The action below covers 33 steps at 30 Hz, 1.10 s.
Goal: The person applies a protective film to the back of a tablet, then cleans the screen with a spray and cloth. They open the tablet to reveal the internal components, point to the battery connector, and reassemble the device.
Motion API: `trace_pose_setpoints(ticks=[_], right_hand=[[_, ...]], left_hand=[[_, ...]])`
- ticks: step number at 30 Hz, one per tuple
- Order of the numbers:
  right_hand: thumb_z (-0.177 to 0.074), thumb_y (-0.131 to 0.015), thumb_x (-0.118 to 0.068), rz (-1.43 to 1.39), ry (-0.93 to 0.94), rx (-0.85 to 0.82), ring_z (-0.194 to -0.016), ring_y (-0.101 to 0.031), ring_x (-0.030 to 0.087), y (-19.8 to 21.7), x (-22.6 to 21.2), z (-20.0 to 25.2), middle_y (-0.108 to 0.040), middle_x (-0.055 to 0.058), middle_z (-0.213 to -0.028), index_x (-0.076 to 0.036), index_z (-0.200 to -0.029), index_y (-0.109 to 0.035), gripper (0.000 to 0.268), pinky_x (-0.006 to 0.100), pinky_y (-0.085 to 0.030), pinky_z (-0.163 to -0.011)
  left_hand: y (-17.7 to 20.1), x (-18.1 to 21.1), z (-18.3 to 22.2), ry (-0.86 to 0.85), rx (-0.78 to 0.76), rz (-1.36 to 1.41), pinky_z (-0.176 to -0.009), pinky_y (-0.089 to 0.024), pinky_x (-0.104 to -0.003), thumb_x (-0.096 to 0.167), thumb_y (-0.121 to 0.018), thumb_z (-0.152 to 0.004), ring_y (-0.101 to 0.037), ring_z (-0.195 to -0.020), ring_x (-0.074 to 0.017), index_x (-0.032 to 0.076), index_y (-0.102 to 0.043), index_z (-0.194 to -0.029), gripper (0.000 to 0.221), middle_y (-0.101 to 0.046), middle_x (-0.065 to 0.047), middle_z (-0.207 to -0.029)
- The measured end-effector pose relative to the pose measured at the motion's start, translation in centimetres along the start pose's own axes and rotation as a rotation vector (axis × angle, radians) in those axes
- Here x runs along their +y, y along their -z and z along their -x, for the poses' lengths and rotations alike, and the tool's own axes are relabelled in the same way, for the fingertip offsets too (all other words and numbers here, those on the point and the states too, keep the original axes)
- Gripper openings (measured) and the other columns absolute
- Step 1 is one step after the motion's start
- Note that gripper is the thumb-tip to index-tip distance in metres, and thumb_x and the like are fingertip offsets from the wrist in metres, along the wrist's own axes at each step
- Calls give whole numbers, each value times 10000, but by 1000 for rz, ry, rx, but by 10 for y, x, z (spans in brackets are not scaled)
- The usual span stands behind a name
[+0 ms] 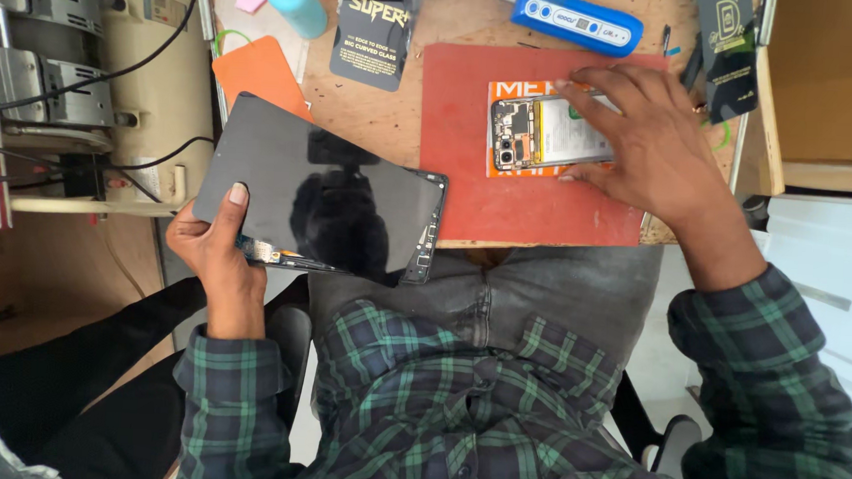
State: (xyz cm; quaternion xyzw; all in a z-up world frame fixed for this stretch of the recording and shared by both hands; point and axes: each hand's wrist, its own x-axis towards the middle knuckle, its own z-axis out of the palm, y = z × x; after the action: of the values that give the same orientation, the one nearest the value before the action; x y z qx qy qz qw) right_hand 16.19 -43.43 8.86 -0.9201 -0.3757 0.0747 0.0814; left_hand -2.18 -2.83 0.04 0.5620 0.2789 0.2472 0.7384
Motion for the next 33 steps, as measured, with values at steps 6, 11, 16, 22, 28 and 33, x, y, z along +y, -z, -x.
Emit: trace_pose_setpoints(ticks=[6, 11, 16, 22, 28, 33], right_hand=[[-631, -916, -341, -115, -70, 25, -1204, -537, 346, 7, -4, -6, -555, 137, -1304, -55, -1514, -546, 999, 471, -440, -1033], [-632, -916, -282, -206, -183, -15, -1093, -602, 341, 6, -8, -7, -549, 170, -1218, -77, -1433, -588, 890, 458, -517, -890], [-608, -933, -316, -171, -274, -56, -964, -636, 388, -9, 6, 11, -585, 176, -1202, -58, -1486, -566, 985, 502, -522, -782], [-726, -955, -229, -278, -343, 465, -926, -572, 329, -25, 102, 50, -549, 164, -1065, 32, -1125, -560, 619, 431, -479, -786], [-822, -873, -147, -40, -423, 517, -1077, -583, 394, -49, 172, 25, -579, 211, -1113, 46, -1083, -563, 449, 516, -487, -918], [-768, -911, -203, 57, -423, 506, -1126, -472, 479, -53, 134, -11, -464, 317, -1249, 86, -1380, -569, 758, 553, -458, -895]], left_hand=[[-1, 1, -2, 30, 41, 0, -824, -541, -276, 18, -793, -928, -658, -824, -120, -31, -724, -932, 84, -727, -82, -939], [-6, 1, -4, 50, 32, 69, -857, -557, -273, 2, -774, -932, -681, -852, -130, -44, -720, -955, 75, -733, -97, -977], [-25, 4, 7, 101, 67, 110, -848, -575, -281, 3, -751, -929, -700, -850, -145, -57, -727, -967, 75, -744, -115, -985], [-64, -11, 29, 95, 92, 91, -801, -544, -257, 26, -758, -915, -670, -833, -101, -31, -740, -998, 101, -739, -60, -978], [-111, -34, 42, 80, 83, 135, -713, -502, -239, 41, -784, -913, -610, -758, -63, -9, -713, -925, 87, -700, -9, -880], [-138, -49, 49, 78, 118, 102, -677, -467, -215, 34, -794, -902, -570, -721, -42, 3, -695, -859, 112, -658, 23, -815]])
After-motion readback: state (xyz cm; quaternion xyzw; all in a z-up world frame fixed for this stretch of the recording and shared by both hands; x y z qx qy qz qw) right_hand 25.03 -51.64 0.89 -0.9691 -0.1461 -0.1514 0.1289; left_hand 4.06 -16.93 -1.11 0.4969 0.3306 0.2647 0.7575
